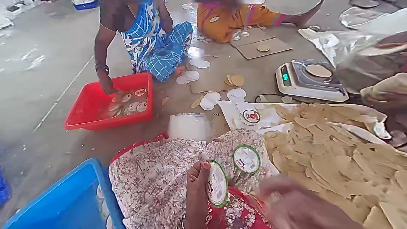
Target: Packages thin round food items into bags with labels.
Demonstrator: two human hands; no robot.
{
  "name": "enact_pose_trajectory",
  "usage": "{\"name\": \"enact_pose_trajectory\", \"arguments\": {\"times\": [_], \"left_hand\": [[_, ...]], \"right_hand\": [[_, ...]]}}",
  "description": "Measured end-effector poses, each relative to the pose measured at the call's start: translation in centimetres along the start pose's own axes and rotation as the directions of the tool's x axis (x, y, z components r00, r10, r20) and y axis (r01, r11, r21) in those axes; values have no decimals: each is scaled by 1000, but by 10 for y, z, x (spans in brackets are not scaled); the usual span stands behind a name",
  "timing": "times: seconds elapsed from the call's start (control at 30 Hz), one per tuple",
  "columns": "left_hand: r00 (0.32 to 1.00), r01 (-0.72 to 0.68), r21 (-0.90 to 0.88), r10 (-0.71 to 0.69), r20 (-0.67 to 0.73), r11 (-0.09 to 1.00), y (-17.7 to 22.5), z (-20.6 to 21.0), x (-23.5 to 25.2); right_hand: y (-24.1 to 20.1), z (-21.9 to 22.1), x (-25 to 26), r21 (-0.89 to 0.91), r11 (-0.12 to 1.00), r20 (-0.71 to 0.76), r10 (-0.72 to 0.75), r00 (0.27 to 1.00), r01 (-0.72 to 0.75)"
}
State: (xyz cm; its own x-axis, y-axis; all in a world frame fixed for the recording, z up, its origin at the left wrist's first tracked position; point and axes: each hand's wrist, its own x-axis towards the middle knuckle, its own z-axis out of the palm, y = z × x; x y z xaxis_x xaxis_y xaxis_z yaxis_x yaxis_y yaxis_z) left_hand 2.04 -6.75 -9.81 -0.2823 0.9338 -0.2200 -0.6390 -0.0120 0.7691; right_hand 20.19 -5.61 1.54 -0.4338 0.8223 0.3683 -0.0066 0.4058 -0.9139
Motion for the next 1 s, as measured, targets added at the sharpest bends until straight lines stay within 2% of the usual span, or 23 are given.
{"name": "enact_pose_trajectory", "arguments": {"times": [0.07, 0.13, 0.2, 0.27, 0.4, 0.53, 0.63, 0.83, 0.9, 1.0], "left_hand": [[999, 17, -21, -17, -38, 1000, -2, -1, -1], [998, -6, -16, 5, -56, 1000, -3, -1, -3], [998, -13, 7, 13, -68, 1000, -3, -1, -4], [998, -20, 0, 20, -53, 1000, -2, -2, -5], [996, -28, -57, 33, 86, 998, 0, -7, -8], [997, 27, -105, -19, 78, 994, 0, -6, -12], [996, 18, -94, -9, 91, 995, -3, -6, -13], [989, -96, 94, 84, 123, 991, -6, -14, 1], [983, -130, 191, 101, 155, 973, -4, -24, 14], [979, -197, 337, 167, 115, 921, -2, -45, 40]], "right_hand": [[26, 8, -1, -260, 958, -75, 104, 992, -120], [40, 20, -6, -304, 931, -61, 193, 979, -203], [50, 29, -10, -313, 925, -105, 191, 976, -215], [60, 28, -11, -270, 944, -152, 152, 977, -189], [68, 24, -8, -136, 975, -194, 150, 969, -178], [69, 30, -7, -32, 973, -223, 215, 951, -228], [71, 33, -6, 30, 963, -227, 269, 936, -269], [95, 19, 14, 54, 938, -207, 346, 915, -343], [114, 3, 35, 59, 922, -228, 386, 894, -383], [153, -29, 76, 40, 899, -291, 429, 855, -437]]}}
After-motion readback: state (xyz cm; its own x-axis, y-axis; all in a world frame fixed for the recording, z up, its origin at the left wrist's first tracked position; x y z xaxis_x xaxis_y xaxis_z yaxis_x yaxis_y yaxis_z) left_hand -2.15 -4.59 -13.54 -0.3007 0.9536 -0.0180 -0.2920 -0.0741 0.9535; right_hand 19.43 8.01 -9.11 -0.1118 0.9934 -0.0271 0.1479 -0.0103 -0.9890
